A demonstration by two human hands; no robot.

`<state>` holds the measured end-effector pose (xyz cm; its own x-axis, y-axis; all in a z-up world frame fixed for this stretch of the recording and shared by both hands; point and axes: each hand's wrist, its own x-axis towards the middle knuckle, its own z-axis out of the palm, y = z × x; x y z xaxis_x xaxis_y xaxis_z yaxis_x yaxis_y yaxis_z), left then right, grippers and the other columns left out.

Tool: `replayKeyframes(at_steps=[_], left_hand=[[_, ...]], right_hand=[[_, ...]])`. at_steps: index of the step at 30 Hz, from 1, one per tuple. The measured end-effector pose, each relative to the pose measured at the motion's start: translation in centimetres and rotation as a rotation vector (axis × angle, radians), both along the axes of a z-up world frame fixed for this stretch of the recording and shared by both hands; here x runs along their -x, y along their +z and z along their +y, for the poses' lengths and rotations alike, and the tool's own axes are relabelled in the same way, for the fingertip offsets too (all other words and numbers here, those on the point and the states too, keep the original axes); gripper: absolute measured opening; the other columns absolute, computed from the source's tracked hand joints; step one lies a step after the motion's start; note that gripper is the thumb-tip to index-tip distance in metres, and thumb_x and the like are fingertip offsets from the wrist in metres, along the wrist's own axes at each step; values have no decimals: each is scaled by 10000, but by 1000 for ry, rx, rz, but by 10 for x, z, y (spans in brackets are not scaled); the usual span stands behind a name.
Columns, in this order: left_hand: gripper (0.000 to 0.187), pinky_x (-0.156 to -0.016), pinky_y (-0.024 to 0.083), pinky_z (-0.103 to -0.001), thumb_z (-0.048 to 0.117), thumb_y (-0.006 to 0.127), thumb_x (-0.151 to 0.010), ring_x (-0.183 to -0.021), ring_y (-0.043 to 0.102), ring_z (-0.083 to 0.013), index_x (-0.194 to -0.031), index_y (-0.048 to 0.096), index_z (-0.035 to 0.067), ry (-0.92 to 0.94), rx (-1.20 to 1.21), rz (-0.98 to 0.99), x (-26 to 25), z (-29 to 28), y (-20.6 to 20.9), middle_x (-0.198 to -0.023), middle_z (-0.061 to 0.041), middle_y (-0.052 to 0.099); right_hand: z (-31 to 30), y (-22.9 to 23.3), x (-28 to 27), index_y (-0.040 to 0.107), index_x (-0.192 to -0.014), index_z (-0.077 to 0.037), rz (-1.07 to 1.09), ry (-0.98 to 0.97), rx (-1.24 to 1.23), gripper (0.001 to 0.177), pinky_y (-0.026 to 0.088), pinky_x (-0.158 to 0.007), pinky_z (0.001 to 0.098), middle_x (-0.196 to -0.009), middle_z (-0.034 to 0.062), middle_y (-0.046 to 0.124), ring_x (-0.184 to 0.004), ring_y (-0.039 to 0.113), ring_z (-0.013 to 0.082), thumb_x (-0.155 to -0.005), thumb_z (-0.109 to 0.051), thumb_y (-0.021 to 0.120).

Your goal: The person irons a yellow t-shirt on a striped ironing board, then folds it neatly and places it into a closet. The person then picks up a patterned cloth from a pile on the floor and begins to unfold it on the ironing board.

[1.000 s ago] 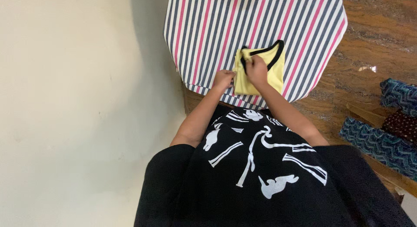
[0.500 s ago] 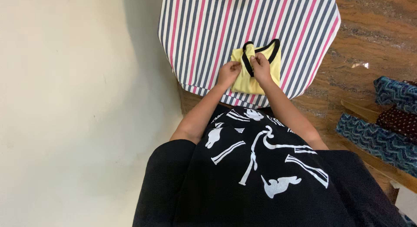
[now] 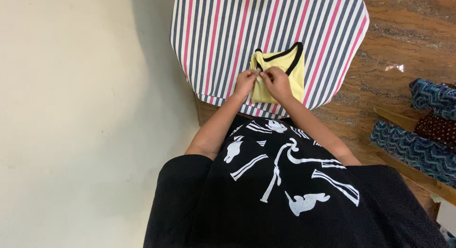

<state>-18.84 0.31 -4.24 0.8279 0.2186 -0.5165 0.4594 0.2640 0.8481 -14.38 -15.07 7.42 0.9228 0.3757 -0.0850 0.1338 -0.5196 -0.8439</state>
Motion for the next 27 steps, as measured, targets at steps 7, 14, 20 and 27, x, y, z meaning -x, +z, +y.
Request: replayKeyframes(at_steps=[7, 14, 20, 27], left_hand=[[165, -502, 455, -254, 196, 560, -1034, -566, 561, -111, -1057, 631, 49, 9, 463, 206, -10, 3, -4, -721, -3, 596], [147, -449, 380, -246, 178, 637, -998, -534, 514, -95, -1006, 661, 34, 56, 273, 172, -25, -6, 19, -697, -12, 597], [143, -491, 452, -277, 155, 689, -974, -621, 581, -109, -973, 645, 19, 176, -81, 41, -25, 1, 28, -773, -29, 652], [127, -680, 536, -383, 115, 699, -925, -782, 690, -286, -924, 630, 10, 89, -690, -213, -10, -2, 51, -921, -161, 680]], right_hand=[[1, -44, -15, 684, -1112, 8, 310, -12, -242, 203, 516, -756, 276, -892, 51, 683, -811, 612, 117, -1015, -170, 690], [-22, -83, -21, 656, -1095, -32, 680, -138, -422, 145, 460, -718, 213, -889, -48, 630, -796, 541, 39, -1061, -165, 608], [-13, -73, -19, 645, -1098, -18, 400, -197, -322, 126, 513, -764, 261, -920, 31, 686, -821, 628, 98, -1052, -134, 630], [18, 8, -23, 693, -1009, 3, -142, -113, -20, 129, 539, -735, 409, -940, 169, 676, -825, 673, 302, -968, -118, 707]])
